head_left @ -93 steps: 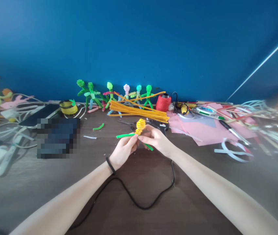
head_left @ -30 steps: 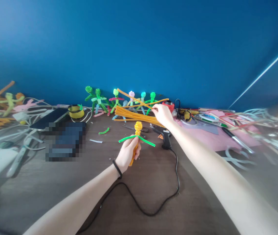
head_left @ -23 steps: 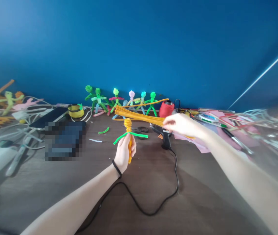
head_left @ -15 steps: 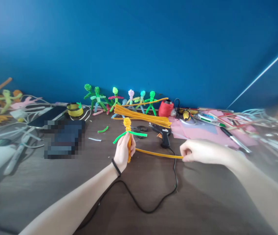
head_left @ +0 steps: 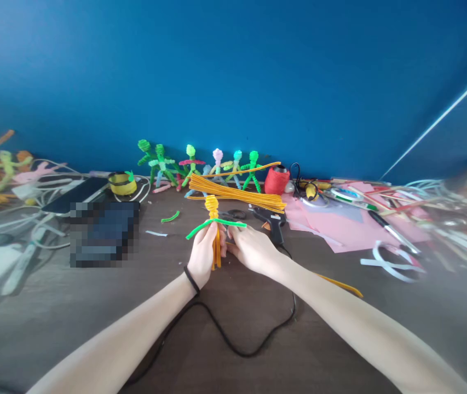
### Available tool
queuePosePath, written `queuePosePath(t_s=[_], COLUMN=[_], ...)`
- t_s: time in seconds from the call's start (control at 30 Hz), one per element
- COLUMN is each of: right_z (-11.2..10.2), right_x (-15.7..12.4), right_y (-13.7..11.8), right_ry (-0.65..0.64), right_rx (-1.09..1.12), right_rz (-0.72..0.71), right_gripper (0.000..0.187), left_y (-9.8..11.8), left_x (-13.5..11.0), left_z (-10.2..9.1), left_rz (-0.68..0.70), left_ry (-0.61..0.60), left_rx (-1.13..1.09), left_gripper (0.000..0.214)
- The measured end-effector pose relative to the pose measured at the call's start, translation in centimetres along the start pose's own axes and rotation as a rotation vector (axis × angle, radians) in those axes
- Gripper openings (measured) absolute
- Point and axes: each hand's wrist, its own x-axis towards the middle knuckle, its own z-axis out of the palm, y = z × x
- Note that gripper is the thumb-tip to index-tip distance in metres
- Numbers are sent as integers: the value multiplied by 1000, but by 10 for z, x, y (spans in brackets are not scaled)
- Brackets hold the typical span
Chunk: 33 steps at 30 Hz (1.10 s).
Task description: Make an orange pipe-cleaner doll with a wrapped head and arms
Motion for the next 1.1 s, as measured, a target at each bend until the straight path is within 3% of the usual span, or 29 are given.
queuePosePath(t_s=[0.17,0.3,0.43,0.67,1.1], right_z=[5,-3,-5,-4,-3], right_x=[4,2,1,3,4], right_y=[8,16,23,26,25], right_ry=[8,17,107,137,143], right_rx=[88,278,494,927,1151], right_rz=[-68,41,140,83,105], right_gripper=[14,11,7,17,16], left_y=[-1,-1,1,0,-1], left_x=[0,2,6,7,6], left_z=[2,0,-2,-2,0], left_rz=[8,-3,-12,-74,-115], left_ry=[69,99,145,95,-22], left_rx=[22,7,-45,-89,-40], left_gripper=[16,14,15,9,20])
